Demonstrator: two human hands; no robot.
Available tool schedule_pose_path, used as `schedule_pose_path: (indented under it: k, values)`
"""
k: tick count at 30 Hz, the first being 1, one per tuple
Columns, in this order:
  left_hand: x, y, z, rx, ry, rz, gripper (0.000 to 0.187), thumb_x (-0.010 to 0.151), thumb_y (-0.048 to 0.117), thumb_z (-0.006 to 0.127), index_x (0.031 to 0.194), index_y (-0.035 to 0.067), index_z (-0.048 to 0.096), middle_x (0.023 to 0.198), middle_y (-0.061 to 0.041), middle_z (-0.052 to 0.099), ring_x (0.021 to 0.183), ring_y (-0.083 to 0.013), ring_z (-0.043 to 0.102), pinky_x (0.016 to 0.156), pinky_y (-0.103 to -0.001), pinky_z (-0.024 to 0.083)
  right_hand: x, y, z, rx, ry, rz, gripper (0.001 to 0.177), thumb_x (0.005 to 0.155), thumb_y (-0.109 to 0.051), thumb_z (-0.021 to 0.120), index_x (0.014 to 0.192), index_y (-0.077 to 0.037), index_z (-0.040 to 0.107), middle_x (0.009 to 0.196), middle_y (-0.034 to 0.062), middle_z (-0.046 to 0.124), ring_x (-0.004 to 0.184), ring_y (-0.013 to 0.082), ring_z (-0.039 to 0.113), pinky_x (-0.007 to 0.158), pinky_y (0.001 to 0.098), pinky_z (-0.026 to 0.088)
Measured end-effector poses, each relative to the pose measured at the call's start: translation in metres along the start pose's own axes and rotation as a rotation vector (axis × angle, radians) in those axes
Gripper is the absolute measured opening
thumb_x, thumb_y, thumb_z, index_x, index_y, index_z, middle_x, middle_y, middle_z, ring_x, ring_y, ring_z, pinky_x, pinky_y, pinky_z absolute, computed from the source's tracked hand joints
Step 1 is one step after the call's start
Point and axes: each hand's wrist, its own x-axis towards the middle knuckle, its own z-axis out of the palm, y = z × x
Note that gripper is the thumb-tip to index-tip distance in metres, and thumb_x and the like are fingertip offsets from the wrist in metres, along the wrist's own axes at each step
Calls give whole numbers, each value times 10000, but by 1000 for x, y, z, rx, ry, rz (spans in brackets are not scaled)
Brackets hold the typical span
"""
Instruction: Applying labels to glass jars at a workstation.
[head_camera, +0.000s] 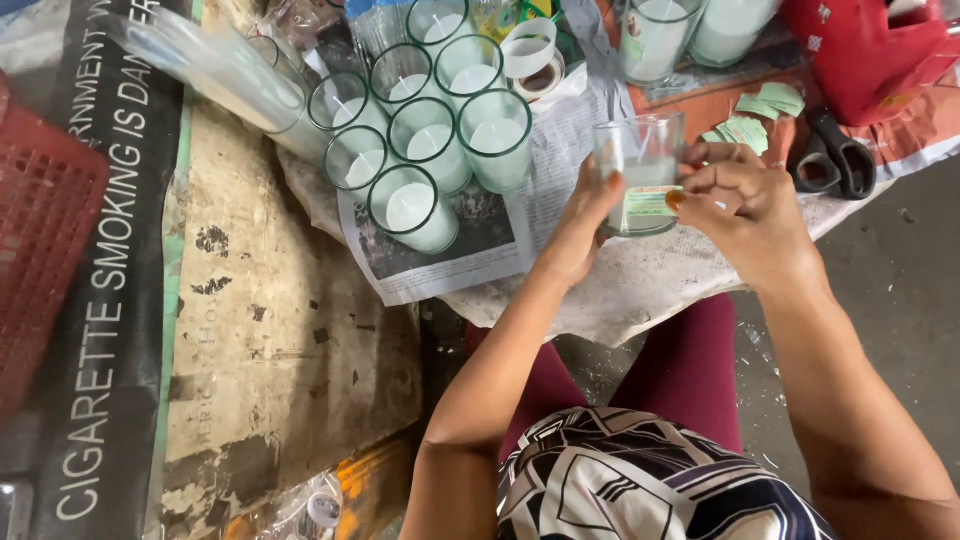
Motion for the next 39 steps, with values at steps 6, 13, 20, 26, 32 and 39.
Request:
schedule_pose_path:
  k: [6, 13, 20, 26, 32, 39]
  values:
    - [-14, 14, 7, 114, -157, 115, 1077, 746, 346, 739, 1614, 131, 140, 1520, -207, 420, 1373, -357, 463, 1087, -482, 476, -1, 4, 0, -62, 7, -34, 85, 913, 41, 764, 966, -8, 719, 1282, 158, 613, 1264, 229, 619, 955, 326, 601]
    - [-13, 5, 5, 129, -157, 225, 813, 885, 115, 653, 1579, 113, 230, 1312, -162, 599, 1144, -236, 641, 973, -355, 562, 2, 22, -1, -105, 15, -95, 104, 913, 20, 761, 998, -13, 711, 1272, 147, 619, 1323, 251, 592, 1107, 377, 486]
    - [-21, 18, 4, 310, 155, 45, 805, 770, 213, 714, 1513, 227, 406, 1207, -90, 726, 1064, -211, 683, 899, -328, 511, 62, 112, -189, -549, 564, -502, 232, 891, 33, 573, 976, 95, 781, 910, 156, 694, 874, 249, 641, 740, 374, 418]
    - [-24, 9, 1, 156, 61, 162, 875, 808, 182, 715, 1578, 148, 301, 1379, -163, 620, 1238, -287, 624, 1044, -402, 512, 121, 43, -224, -150, 127, 548, 362, 1173, -346, 549, 1438, -102, 511, 1342, 155, 573, 1092, 399, 625, 896, 569, 552]
    - [-28, 6, 4, 136, -20, 230, 737, 863, 183, 724, 1503, 128, 363, 1303, -133, 634, 1183, -256, 635, 1030, -388, 532, 142, 44, -226, -423, -32, 732, 276, 1115, -316, 495, 1251, -88, 570, 1239, 177, 613, 1119, 402, 656, 1107, 413, 370]
    - [-26, 12, 7, 164, 19, 180, 793, 836, 201, 710, 1535, 161, 336, 1354, -130, 605, 1225, -267, 611, 1042, -407, 519, 80, 71, -225, 18, 402, 482, 555, 1019, -98, 701, 1389, -88, 287, 1374, 163, 539, 1218, 161, 775, 988, 291, 741]
